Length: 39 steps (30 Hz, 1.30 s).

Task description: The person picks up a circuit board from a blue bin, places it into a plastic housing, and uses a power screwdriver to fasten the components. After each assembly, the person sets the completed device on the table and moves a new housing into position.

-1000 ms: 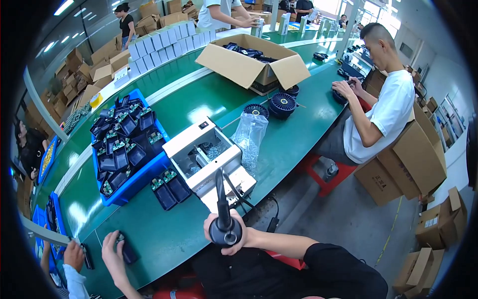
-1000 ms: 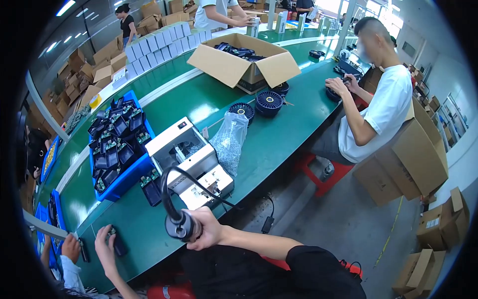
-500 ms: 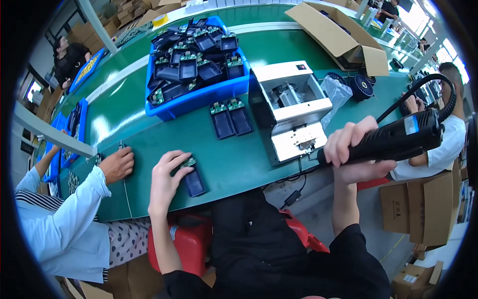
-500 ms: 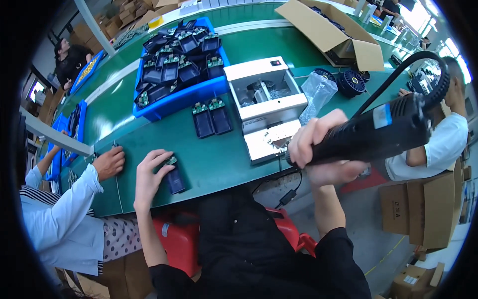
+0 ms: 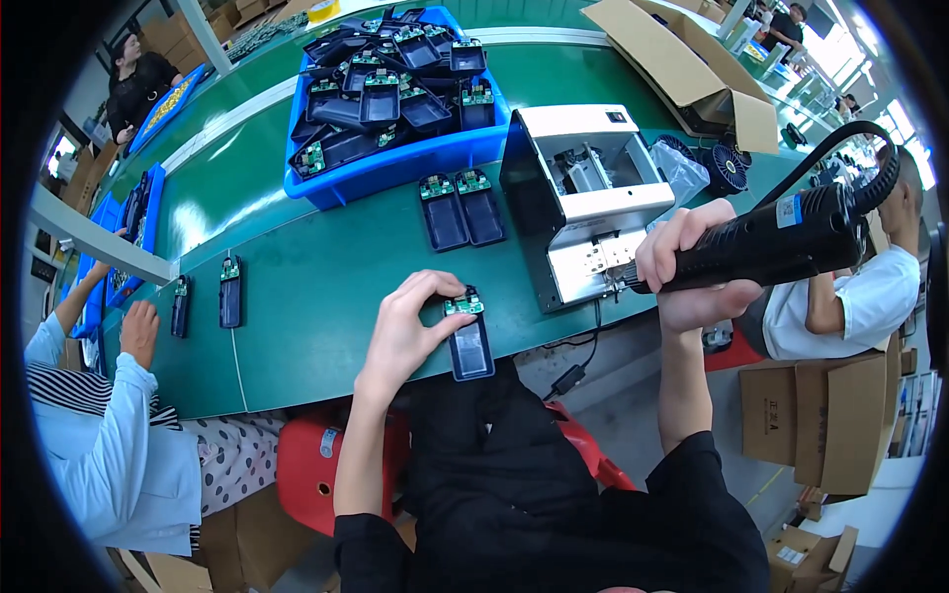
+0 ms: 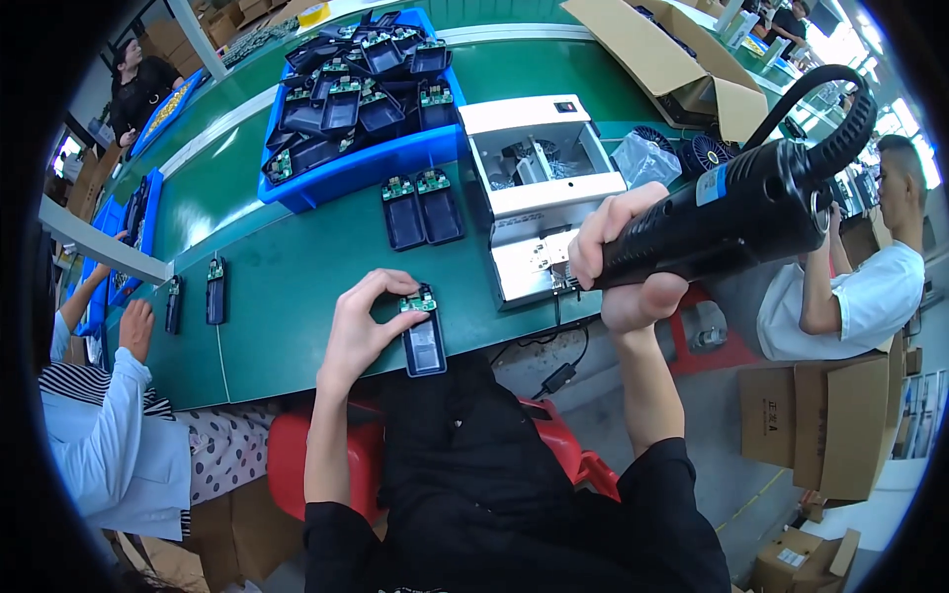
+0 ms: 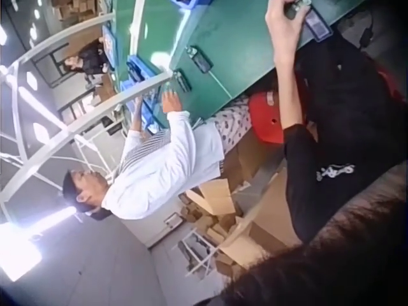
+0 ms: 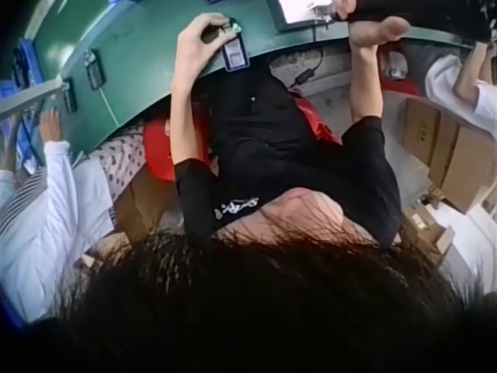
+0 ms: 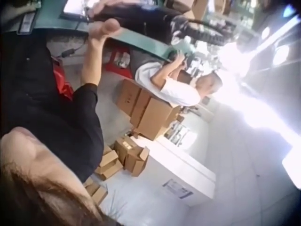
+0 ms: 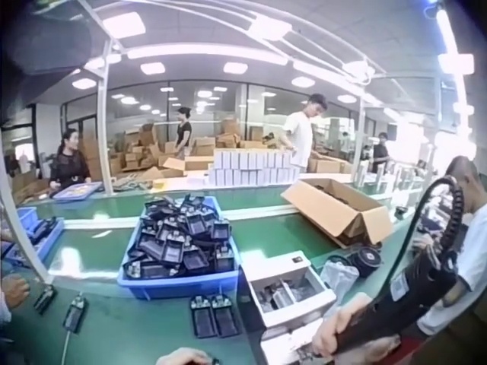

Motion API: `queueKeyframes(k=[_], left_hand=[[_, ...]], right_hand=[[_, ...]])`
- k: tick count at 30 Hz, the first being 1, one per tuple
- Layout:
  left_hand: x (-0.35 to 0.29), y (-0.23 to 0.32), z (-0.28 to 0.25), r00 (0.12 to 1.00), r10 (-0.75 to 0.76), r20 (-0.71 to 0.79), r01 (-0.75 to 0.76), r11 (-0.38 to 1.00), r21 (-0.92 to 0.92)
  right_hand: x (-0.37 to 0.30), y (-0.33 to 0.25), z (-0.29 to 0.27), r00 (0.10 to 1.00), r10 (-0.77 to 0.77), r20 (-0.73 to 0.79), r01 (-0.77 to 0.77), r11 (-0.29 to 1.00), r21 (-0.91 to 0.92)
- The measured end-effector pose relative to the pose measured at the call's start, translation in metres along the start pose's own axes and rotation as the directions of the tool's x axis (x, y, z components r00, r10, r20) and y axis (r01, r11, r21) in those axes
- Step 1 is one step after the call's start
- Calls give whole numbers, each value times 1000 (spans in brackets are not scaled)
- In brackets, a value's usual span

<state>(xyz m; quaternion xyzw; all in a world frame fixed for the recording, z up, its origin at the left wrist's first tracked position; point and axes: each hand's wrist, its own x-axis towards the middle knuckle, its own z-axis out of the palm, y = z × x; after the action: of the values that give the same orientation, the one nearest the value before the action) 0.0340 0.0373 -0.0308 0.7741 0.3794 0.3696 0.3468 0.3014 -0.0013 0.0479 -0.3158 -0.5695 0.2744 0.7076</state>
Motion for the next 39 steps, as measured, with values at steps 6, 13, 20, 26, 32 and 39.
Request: queueKeyframes(k=[6,13,20,26,32,39], left_hand=[[1,3,17,999,42,29,-41,999,-23],[-1,7,34,998,55,19,-54,997,-57],[-10,19,51,998,50,48,-47,997,-59],[-12,27,50,998,59,32,-60,998,12],[-11,29,48,996,82,47,-84,996,37],[-10,30,47,995,82,56,-84,996,42]], right_hand=[[0,6,-1,1000,21,8,-21,999,28],[-22,-9,5,995,96,3,-94,973,209],[-38,2,55,982,112,155,-149,955,258],[-45,25,61,948,177,264,-228,957,178],[-48,30,55,944,145,297,-198,968,156],[-48,32,54,935,160,317,-214,966,143]])
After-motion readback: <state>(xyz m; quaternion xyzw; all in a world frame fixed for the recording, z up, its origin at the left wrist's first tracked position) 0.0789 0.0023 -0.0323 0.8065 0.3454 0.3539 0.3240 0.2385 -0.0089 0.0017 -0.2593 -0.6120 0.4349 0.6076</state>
